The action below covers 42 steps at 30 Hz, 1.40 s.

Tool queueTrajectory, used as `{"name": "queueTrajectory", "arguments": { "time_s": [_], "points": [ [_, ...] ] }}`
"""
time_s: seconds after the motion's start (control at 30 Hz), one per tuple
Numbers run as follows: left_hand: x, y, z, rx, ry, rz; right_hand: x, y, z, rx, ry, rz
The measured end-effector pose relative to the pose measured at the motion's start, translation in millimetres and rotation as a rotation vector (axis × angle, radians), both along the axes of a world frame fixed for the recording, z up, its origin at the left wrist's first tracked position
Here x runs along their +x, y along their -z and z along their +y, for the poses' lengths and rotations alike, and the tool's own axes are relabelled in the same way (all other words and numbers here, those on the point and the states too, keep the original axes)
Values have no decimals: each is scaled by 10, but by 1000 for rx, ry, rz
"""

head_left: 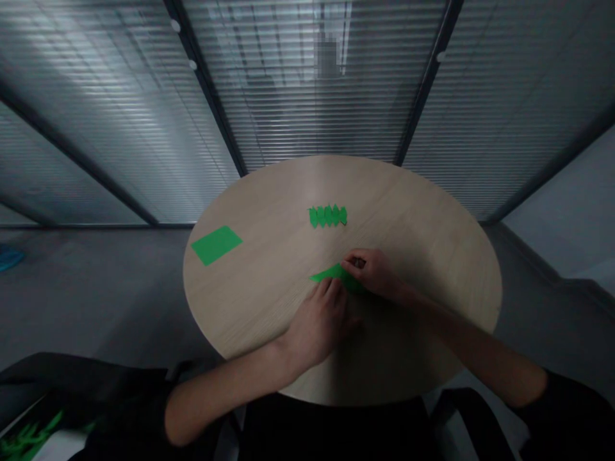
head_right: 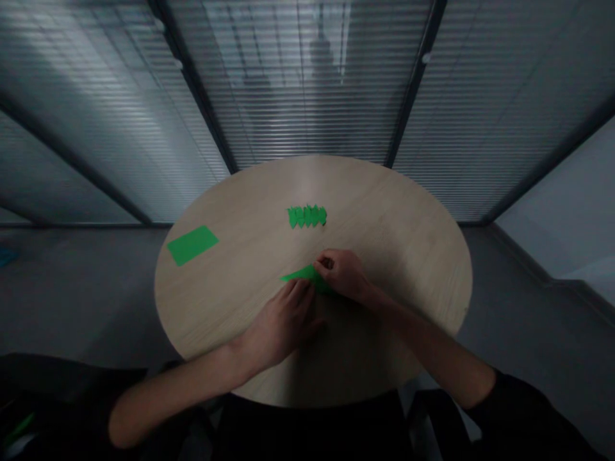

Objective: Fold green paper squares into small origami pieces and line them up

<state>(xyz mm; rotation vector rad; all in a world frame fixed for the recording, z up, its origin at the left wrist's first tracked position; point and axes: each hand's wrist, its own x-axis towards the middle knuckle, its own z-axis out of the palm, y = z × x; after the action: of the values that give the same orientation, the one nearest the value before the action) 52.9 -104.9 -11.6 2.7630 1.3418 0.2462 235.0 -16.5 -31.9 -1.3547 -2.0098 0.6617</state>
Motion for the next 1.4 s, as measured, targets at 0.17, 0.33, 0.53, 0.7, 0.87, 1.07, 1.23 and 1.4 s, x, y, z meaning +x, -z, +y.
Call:
{"name": "queueTrajectory", "arguments": {
  "time_s": [0.17, 0.33, 0.53, 0.7, 0.87, 1.07, 1.23, 1.4],
  "points": [
    [-24, -85, -125, -48, -85, 72, -19, 13, 3, 6, 29, -8],
    [-61, -188, -250, -22, -178, 114, -24, 21, 7, 10, 48, -12],
    [-46, -168, -196, 47, -116, 69, -16, 3, 1, 0, 29, 0],
    [24, 18, -94, 121, 13, 10, -8, -24, -13, -23, 6, 5],
    [-13, 4, -109, 71, -59, 62, -18, -23, -16, -9, 14, -1],
    [-88, -107, -209, 57, -163, 137, -20, 4, -7, 7, 23, -12],
    [-82, -112, -177, 88, -147, 105, -21, 7, -3, 8, 31, -15],
    [-84, -143, -120, 50, -110, 91, -22, -23, -16, 7, 26, -18]
  ]
}}
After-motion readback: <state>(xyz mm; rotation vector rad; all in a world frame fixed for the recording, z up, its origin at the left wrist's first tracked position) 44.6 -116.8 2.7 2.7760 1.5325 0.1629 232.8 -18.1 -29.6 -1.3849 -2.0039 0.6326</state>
